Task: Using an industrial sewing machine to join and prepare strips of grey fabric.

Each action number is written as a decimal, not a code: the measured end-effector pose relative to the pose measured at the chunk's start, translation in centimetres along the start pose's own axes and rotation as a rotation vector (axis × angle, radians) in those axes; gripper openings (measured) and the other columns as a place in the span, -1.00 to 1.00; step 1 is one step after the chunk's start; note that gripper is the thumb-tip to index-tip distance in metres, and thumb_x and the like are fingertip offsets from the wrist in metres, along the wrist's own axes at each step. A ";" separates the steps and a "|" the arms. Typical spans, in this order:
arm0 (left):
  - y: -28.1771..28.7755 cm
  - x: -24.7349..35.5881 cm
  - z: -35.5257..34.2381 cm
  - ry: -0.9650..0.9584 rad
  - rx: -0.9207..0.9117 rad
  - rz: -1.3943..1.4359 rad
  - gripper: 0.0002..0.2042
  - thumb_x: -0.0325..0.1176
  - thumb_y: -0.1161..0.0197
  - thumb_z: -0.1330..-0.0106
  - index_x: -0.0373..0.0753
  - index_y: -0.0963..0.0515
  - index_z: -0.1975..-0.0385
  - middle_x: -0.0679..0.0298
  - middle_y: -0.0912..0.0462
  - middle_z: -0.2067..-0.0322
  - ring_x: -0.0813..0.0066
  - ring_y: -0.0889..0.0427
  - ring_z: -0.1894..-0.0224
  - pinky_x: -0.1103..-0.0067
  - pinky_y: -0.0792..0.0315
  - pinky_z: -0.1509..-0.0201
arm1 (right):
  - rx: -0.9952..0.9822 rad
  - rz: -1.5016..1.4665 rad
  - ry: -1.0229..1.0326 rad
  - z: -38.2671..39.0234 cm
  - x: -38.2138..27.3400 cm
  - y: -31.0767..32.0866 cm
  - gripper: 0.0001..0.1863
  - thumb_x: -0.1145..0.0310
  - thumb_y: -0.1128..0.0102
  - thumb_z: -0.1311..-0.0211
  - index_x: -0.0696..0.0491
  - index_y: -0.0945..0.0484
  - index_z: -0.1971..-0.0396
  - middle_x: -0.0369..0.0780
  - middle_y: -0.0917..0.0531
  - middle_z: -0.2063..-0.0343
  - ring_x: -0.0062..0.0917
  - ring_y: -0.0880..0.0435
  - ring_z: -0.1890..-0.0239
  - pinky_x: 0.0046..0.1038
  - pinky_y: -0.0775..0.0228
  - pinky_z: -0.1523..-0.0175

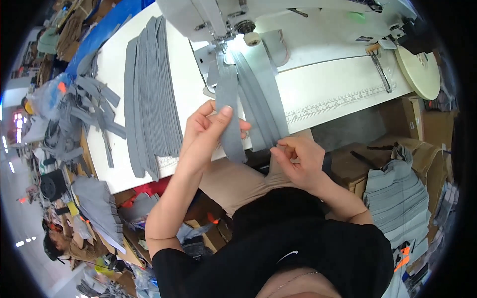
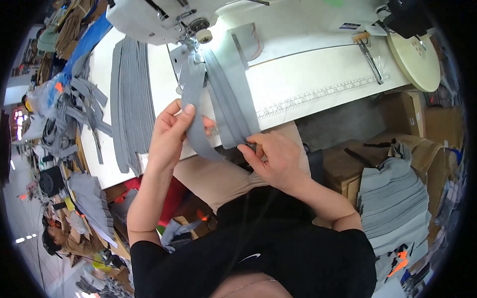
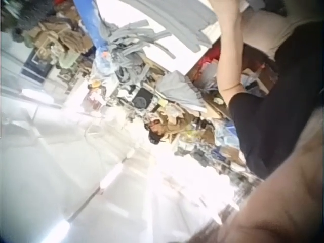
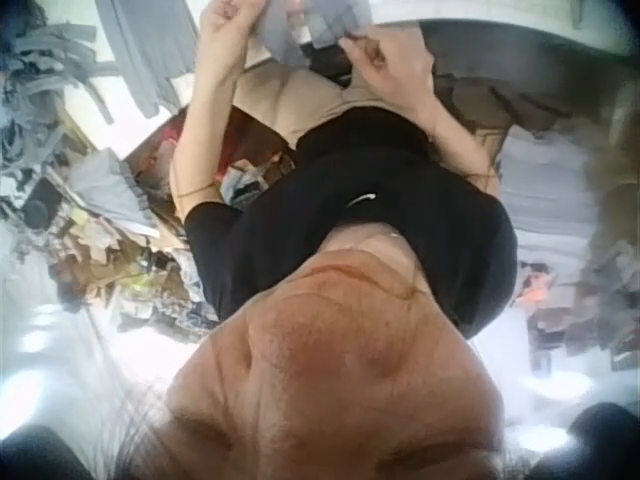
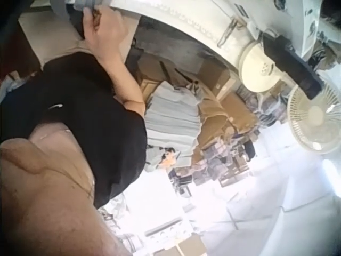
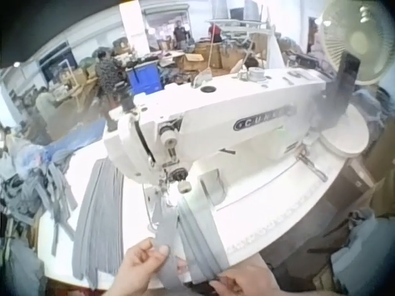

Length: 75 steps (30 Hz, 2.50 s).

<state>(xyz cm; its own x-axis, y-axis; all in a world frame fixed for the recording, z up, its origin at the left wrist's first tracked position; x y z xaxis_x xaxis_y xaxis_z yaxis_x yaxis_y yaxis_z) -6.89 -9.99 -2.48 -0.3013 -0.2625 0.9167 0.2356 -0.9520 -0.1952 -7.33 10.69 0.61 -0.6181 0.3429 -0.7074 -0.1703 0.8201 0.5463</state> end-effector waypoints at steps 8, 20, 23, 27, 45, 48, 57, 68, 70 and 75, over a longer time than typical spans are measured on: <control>0.9 -1.9 2.0 0.038 -0.006 0.215 -0.76 -0.17 -0.08 -0.61 -0.24 -0.48 0.09 0.10 -0.79 0.33 0.47 -0.74 0.38 0.55 -0.64 0.19 | -0.267 -0.089 -0.591 3.2 5.2 -3.8 -0.64 0.18 -0.49 -0.22 0.11 -0.51 0.45 -0.29 -0.47 0.73 -0.44 -0.50 0.65 -0.39 -0.30 0.52; 1.0 -4.8 5.6 0.046 -0.085 0.334 -0.73 -0.15 -0.06 -0.62 -0.25 -0.48 0.03 0.05 -0.78 0.30 0.39 -0.78 0.34 0.52 -0.68 0.18 | -0.224 -0.228 -0.247 2.3 -0.6 -2.1 -0.64 0.41 -0.48 -0.18 0.15 -0.41 0.61 -0.26 -0.33 0.67 -0.45 -0.29 0.60 -0.36 -0.11 0.47; -0.1 -6.0 6.8 0.054 -0.164 0.532 -0.70 -0.14 -0.01 -0.63 -0.27 -0.48 -0.03 0.00 -0.78 0.23 0.34 -0.80 0.28 0.50 -0.69 0.15 | -0.263 -0.167 -0.269 2.5 -0.1 -2.6 -0.67 0.38 -0.48 -0.15 0.11 -0.44 0.58 -0.23 -0.37 0.66 -0.34 -0.38 0.59 -0.30 -0.20 0.46; -2.1 -10.0 8.1 0.196 -0.147 0.712 -0.69 -0.18 -0.05 -0.62 -0.33 -0.46 -0.05 0.06 -0.76 0.25 0.29 -0.79 0.33 0.43 -0.73 0.18 | -0.294 -0.171 -0.367 3.6 2.0 -3.8 -0.71 0.36 -0.48 -0.16 0.12 -0.49 0.54 -0.21 -0.43 0.57 -0.34 -0.42 0.52 -0.34 -0.24 0.43; -5.3 -15.6 6.9 0.316 0.096 0.565 -0.15 0.39 0.48 -0.51 -0.32 -0.32 -0.33 0.14 -0.56 -0.20 0.34 -0.53 -0.25 0.35 -0.42 -0.33 | -0.369 -0.324 -0.522 9.7 3.6 -3.4 -0.80 0.40 -0.40 -0.24 0.17 -0.59 0.25 -0.15 -0.62 0.36 -0.34 -0.63 0.31 -0.34 -0.46 0.17; -4.7 -18.4 7.9 0.282 0.011 0.594 -0.48 0.04 0.05 -0.60 -0.32 -0.46 -0.21 0.17 -0.66 -0.07 0.41 -0.64 -0.10 0.40 -0.54 -0.21 | -0.357 -0.338 -0.538 10.6 3.6 -2.5 -0.82 0.39 -0.38 -0.28 0.17 -0.60 0.27 -0.15 -0.64 0.37 -0.35 -0.63 0.31 -0.36 -0.46 0.19; -6.1 -17.1 9.2 0.269 -0.171 0.438 -0.83 -0.37 -0.42 -0.38 -0.31 -0.70 0.15 0.33 -0.77 0.28 0.63 -0.71 0.26 0.60 -0.62 0.14 | -0.336 -0.276 -0.489 11.3 2.7 -0.5 -0.83 0.36 -0.36 -0.30 0.15 -0.61 0.33 -0.18 -0.65 0.43 -0.37 -0.62 0.35 -0.34 -0.44 0.20; -6.5 -15.2 10.0 0.275 -0.107 0.027 -0.92 -0.42 -0.51 -0.28 -0.26 -0.76 0.33 0.39 -0.76 0.43 0.73 -0.65 0.39 0.65 -0.55 0.30 | -0.302 -0.211 -0.359 10.4 1.0 1.1 -0.80 0.29 -0.39 -0.29 0.08 -0.61 0.40 -0.28 -0.63 0.53 -0.43 -0.60 0.38 -0.38 -0.38 0.09; -6.5 -15.1 9.9 0.258 -0.092 0.024 -0.92 -0.44 -0.50 -0.27 -0.27 -0.76 0.31 0.37 -0.77 0.41 0.71 -0.66 0.37 0.65 -0.57 0.28 | -0.311 -0.208 -0.364 10.7 1.2 1.2 -0.81 0.29 -0.39 -0.28 0.07 -0.61 0.37 -0.27 -0.65 0.47 -0.42 -0.60 0.34 -0.37 -0.38 0.08; -6.8 -14.4 9.9 0.234 -0.082 0.072 -0.91 -0.48 -0.50 -0.26 -0.29 -0.76 0.28 0.34 -0.79 0.37 0.69 -0.69 0.35 0.65 -0.60 0.25 | -0.183 -0.055 -0.151 10.1 -0.4 2.7 -0.72 0.28 -0.46 -0.14 0.02 -0.63 0.19 -0.27 -0.67 0.25 -0.40 -0.60 0.18 -0.32 -0.40 0.04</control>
<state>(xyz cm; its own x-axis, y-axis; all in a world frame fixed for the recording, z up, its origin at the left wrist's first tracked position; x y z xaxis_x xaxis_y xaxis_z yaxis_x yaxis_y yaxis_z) 5.02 1.86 -10.85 -0.4939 -0.3504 0.7958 0.1911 -0.9366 -0.2938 0.17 17.39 -2.14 -0.4843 0.3764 -0.7898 -0.3447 0.7476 0.5677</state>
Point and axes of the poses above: each hand's wrist, its own z-axis away from the middle knuckle, its own y-axis out of the back of the hand, x = y × z, the point moved 10 cm from there along -z, towards the middle knuckle
